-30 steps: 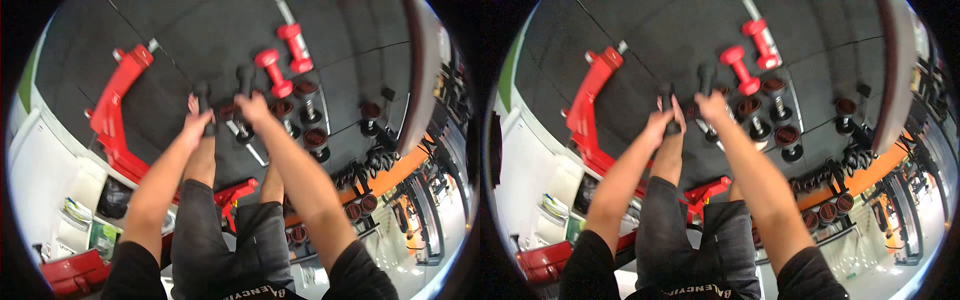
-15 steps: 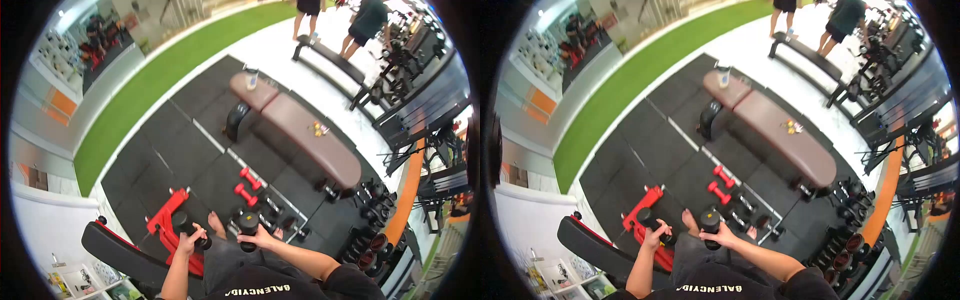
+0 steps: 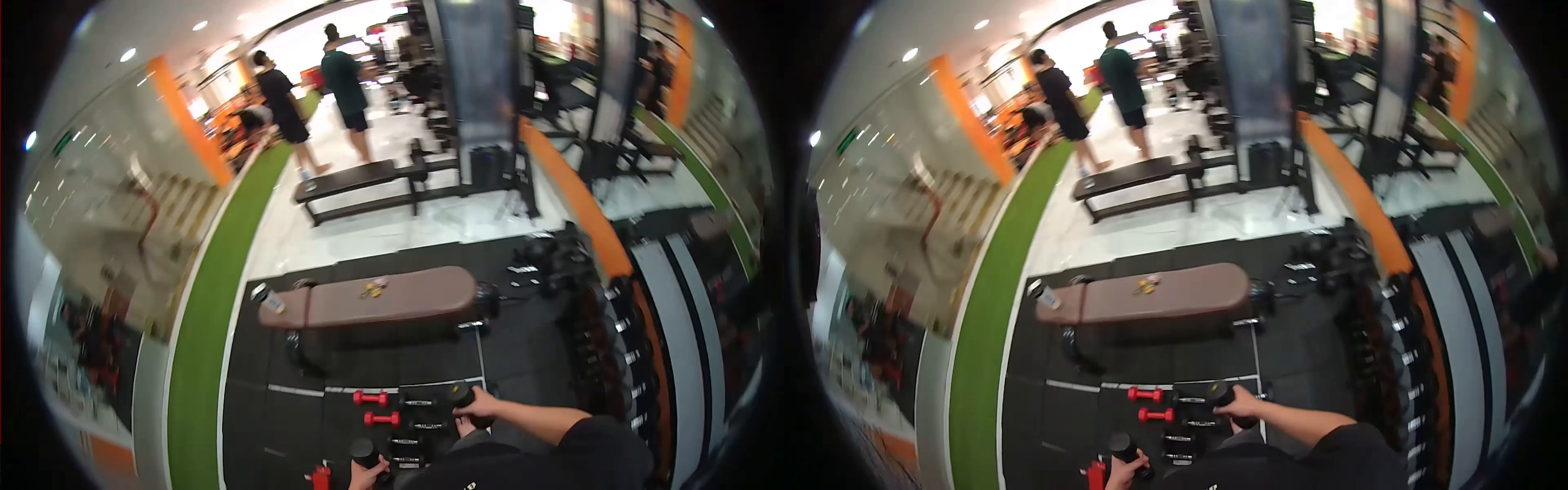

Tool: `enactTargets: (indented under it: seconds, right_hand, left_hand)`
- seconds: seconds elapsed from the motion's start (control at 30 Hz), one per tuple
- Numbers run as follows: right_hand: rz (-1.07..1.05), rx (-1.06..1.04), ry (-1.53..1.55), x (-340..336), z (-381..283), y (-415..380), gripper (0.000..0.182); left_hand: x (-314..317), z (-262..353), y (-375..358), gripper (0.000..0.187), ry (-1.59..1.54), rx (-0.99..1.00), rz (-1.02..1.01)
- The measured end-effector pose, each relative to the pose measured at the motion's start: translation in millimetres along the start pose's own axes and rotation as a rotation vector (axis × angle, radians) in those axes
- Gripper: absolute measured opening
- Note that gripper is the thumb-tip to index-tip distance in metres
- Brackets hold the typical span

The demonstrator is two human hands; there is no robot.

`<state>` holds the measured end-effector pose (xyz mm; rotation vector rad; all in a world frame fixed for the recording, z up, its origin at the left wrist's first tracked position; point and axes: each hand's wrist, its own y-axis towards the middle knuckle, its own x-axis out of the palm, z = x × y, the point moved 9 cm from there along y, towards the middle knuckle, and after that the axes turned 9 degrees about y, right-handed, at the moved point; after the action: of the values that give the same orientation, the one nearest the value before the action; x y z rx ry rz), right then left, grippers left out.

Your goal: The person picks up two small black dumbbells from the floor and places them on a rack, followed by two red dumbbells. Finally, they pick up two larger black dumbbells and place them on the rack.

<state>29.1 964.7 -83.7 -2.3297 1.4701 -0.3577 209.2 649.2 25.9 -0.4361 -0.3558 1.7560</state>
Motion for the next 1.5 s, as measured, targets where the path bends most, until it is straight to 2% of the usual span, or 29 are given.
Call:
enactTargets:
  seconds: [0.07,0.13,0.2,0.27,0.3,0.37,0.4,0.43,0.47,0.5,0.53,0.57,0.6,0.63,0.67,0.73,0.77,0.87,0.9,1.0,1.13,1.2,1.33,1.43,1.5]
  right_hand:
    - [0.068,0.16,0.299,-38.7,-46.2,-52.2,0.027]
    - [0.351,0.113,0.478,-84.1,-21.2,-79.2,0.022]
    - [0.421,0.068,0.548,-102.9,-32.0,-130.6,0.02]
    - [0.48,0.025,0.61,-106.4,-68.6,-194.4,0.019]
    - [0.39,-0.059,0.706,-96.7,-94.1,-224.3,0.018]
    - [0.226,-0.192,0.825,-77.2,-120.9,-275.8,0.016]
    - [0.256,-0.202,0.82,-68.1,-128.4,-295.6,0.016]
    - [0.301,-0.364,0.899,-60.4,-148.6,-313.8,0.015]
    - [0.34,-0.526,0.973,-52.9,-161.1,-332.9,0.015]
    - [0.4,-0.507,1.026,-48.8,-139.3,-333.4,0.016]
    - [0.551,-0.443,1.196,-48.1,-91.7,-327.1,0.02]
    - [0.62,-0.313,1.275,-38.8,-64.8,-326.2,0.022]
    - [0.687,-0.184,1.356,-28.2,-39.3,-328.4,0.024]
    - [0.631,-0.114,1.428,-14.9,-13.3,-328.3,0.025]
    - [0.668,-0.052,1.431,2.5,-6.6,-343.0,0.027]
    - [0.549,-0.125,1.506,22.4,8.2,-359.7,0.024]
    - [0.552,-0.128,1.503,22.8,8.3,-367.5,0.024]
    - [0.553,-0.189,1.498,25.0,10.3,-387.3,0.024]
    - [0.539,-0.223,1.527,22.3,0.1,-392.9,0.023]
    - [0.529,-0.306,1.545,1.5,6.7,-402.1,0.022]
    - [0.52,-0.434,1.55,-42.7,14.0,-416.4,0.02]
    - [0.52,-0.434,1.506,-69.1,23.2,-424.3,0.02]
    - [0.548,-0.377,1.564,-124.9,60.4,-440.8,0.019]
    - [0.57,-0.237,1.621,-163.2,96.7,-458.2,0.021]
    - [0.578,-0.231,1.721,-187.0,113.0,-469.2,0.022]
  left_hand:
    - [18.5,0.5,19.9,0.015,0.022,0.067,-0.11]
    - [37.9,19.0,23.5,0.016,0.016,0.069,-0.161]
    - [54.4,47.5,6.4,0.018,0.001,0.075,-0.251]
    - [62.9,52.5,-14.3,0.02,-0.034,-0.088,-0.322]
    - [65.1,57.3,-11.7,0.009,0.06,0.158,-0.502]
    - [58.5,75.6,-40.1,0.016,-0.055,0.118,-0.557]
    - [58.9,83.6,-57.2,0.025,-0.178,0.067,-0.582]
    - [58.4,87.4,-67.3,0.019,-0.203,0.088,-0.545]
    - [54.1,84.4,-56.3,0.011,-0.12,0.242,-0.622]
    - [56.7,71.1,-53.3,0.011,-0.252,0.177,-0.576]
    - [60.1,57.7,-51.6,0.011,-0.379,0.11,-0.527]
    - [60.9,39.5,-47.7,0.012,-0.393,0.044,-0.437]
    - [63.5,20.3,-45.1,0.011,-0.403,-0.033,-0.431]
    - [62.8,4.9,-51.7,0.01,-0.431,-0.093,-0.465]
    - [71.8,-5.0,-54.0,0.01,-0.473,-0.139,-0.503]
    - [81.1,-20.8,-73.1,0.011,-0.684,-0.23,-0.626]
    - [83.4,-14.6,-88.4,0.01,-0.639,-0.29,-0.504]
    - [100.6,3.2,-111.7,0.02,-0.588,-0.255,-0.514]
    - [103.0,-25.6,-85.9,0.009,-0.601,-0.213,-0.637]
    - [132.5,-10.9,-95.0,0.008,-0.44,-0.139,-0.699]
    - [185.1,11.9,-112.5,0.009,-0.429,-0.101,-0.711]
    - [213.1,14.6,-109.2,0.008,-0.239,-0.03,-0.672]
    - [286.1,26.3,-121.4,0.011,-0.17,-0.049,-0.61]
    - [362.1,30.2,-135.3,0.012,-0.121,-0.092,-0.661]
    - [409.7,29.0,-142.4,0.012,-0.064,-0.131,-0.716]
